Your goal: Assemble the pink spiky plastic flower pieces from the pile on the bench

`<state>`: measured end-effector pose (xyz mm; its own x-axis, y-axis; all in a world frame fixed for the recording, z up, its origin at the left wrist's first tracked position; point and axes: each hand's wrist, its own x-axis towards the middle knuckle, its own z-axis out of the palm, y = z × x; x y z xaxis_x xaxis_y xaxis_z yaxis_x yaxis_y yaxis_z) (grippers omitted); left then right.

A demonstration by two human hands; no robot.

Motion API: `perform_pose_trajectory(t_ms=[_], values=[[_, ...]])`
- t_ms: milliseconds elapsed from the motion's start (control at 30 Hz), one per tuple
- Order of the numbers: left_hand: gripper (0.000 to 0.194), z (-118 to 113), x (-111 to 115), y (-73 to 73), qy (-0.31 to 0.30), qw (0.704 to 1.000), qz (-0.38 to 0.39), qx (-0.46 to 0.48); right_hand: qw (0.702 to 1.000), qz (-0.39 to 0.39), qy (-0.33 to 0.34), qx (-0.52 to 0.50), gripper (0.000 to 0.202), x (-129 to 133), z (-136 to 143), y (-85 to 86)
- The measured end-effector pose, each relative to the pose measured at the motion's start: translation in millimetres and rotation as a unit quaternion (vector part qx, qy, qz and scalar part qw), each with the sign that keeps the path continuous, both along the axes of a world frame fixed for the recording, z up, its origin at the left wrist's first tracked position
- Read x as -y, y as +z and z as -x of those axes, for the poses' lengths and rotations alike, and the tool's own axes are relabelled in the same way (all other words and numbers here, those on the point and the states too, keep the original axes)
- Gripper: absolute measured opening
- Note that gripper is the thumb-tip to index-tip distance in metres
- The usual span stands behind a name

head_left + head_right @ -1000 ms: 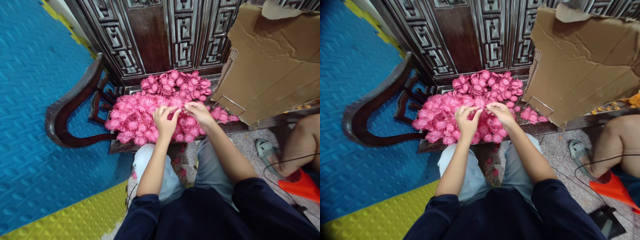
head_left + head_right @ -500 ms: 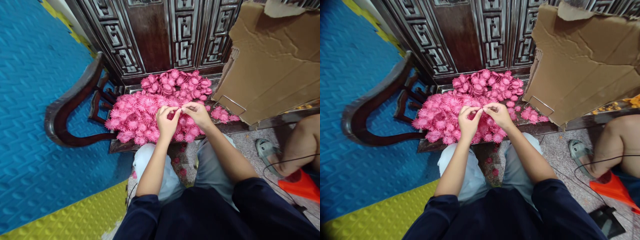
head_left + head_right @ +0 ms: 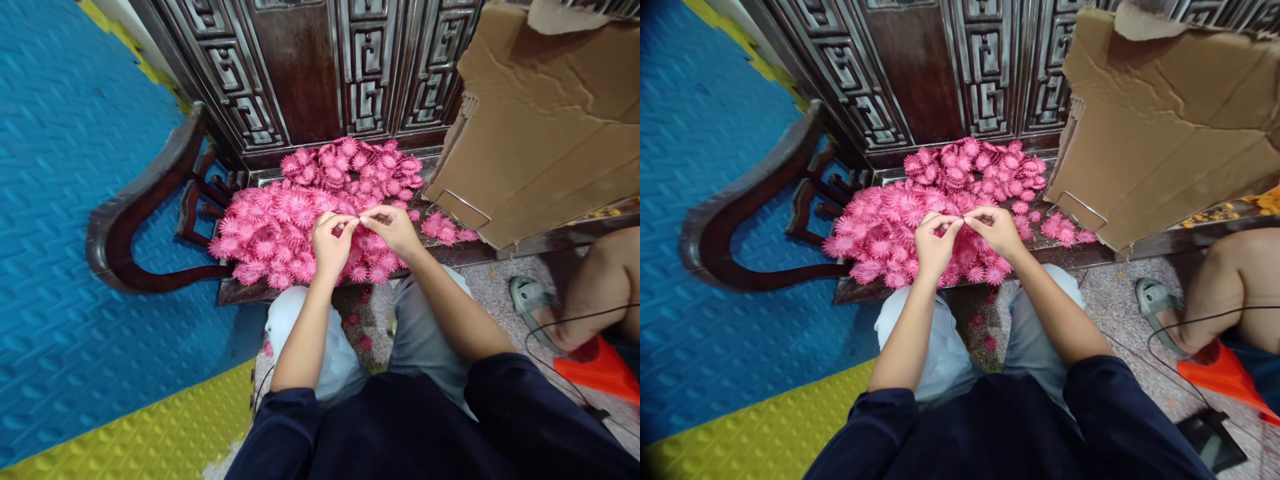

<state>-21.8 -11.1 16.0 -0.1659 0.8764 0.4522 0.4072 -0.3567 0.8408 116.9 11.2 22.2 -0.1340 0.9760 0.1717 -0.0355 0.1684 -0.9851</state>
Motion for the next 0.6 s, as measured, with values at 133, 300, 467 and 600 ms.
perform_pose_trajectory(t_ms=[133, 300, 467, 600], values=[[0.008, -0.9, -0.3, -0.1, -0.001, 1.000, -0.003, -0.011, 1.000, 0.007, -0.003, -0.011, 0.025, -0.1, 1.1, 0.5], [0.007, -2.6, 0.1, 1.7, -0.012, 1.000, -0.013, 0.014, 0.998, 0.028, -0.008, -0.053, 0.023, -0.7, -0.1, 0.6], [0.011, -4.0, 0.6, 0.4, 0.006, 0.999, -0.029, 0.026, 0.998, 0.028, -0.006, -0.060, 0.023, -0.2, -1.0, 1.9], [0.010, -4.3, 1.1, 0.7, 0.007, 0.999, -0.029, 0.016, 0.998, 0.026, -0.010, -0.056, 0.023, -0.6, -1.3, 1.6]])
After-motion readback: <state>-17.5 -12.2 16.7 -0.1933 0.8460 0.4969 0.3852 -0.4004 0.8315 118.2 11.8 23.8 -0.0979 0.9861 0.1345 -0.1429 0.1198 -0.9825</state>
